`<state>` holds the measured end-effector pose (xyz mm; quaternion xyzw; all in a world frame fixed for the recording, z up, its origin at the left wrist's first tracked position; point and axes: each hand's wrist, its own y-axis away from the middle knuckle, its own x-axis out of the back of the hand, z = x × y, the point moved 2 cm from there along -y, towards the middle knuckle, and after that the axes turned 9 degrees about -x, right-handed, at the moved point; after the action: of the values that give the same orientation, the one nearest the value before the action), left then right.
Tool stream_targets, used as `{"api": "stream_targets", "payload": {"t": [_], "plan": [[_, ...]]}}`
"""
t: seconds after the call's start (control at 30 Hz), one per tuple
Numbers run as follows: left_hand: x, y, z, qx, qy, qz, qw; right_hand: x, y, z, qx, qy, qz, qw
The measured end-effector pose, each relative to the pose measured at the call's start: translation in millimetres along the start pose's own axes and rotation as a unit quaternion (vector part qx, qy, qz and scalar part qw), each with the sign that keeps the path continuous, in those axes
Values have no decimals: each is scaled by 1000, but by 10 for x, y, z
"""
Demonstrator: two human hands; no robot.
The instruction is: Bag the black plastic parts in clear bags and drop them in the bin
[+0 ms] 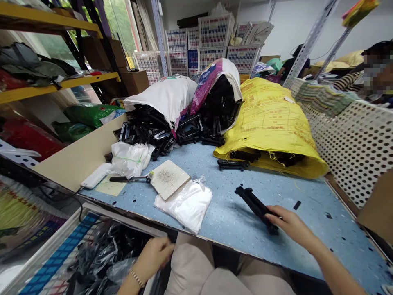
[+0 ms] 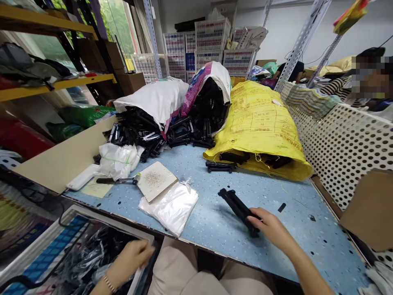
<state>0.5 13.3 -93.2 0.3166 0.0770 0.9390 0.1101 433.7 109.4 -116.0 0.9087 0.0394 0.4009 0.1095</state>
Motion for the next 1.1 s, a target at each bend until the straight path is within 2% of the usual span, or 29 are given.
{"api": "stream_targets", "payload": {"t": [0.07, 0.1, 0.17, 0.23, 0.33, 0.5, 0.63, 0.73, 0.83, 0.93, 1.0, 1.1], "plan": [[-165, -451, 210, -118, -84, 48, 988, -245, 49, -183, -33, -143, -8, 989], [-253, -643, 312, -153, -118, 77, 978, -359, 70, -273, -50, -209, -13, 977], [-403, -948, 448, -162, -137, 99, 972, -546, 111, -426, -82, -316, -23, 945], [-464, -1147, 469, -142, -119, 92, 978, -667, 155, -538, -103, -392, -37, 913], [-372, -1293, 342, -112, -65, 78, 989, -771, 218, -680, -118, -475, -65, 869], [-156, -1316, 142, -71, 65, 38, 995, -996, 234, -1055, -127, -559, -161, 803], [-155, -1276, 134, -60, 134, 46, 988, -1229, 181, -1424, -113, -592, -237, 762], [-198, -1267, 150, -61, 157, 69, 983, -1398, 130, -1640, -111, -606, -263, 743], [-201, -1261, 156, -71, 168, 72, 981, -1552, 51, -1746, -117, -611, -259, 739], [-107, -1224, 142, -82, 171, 85, 978, -1608, -29, -1684, -134, -609, -217, 751], [-11, -1172, 126, -88, 163, 117, 976, -1547, -32, -1573, -140, -606, -189, 760], [84, -1078, 147, -181, 40, 157, 970, -1374, 100, -1410, -142, -593, -203, 766]]}}
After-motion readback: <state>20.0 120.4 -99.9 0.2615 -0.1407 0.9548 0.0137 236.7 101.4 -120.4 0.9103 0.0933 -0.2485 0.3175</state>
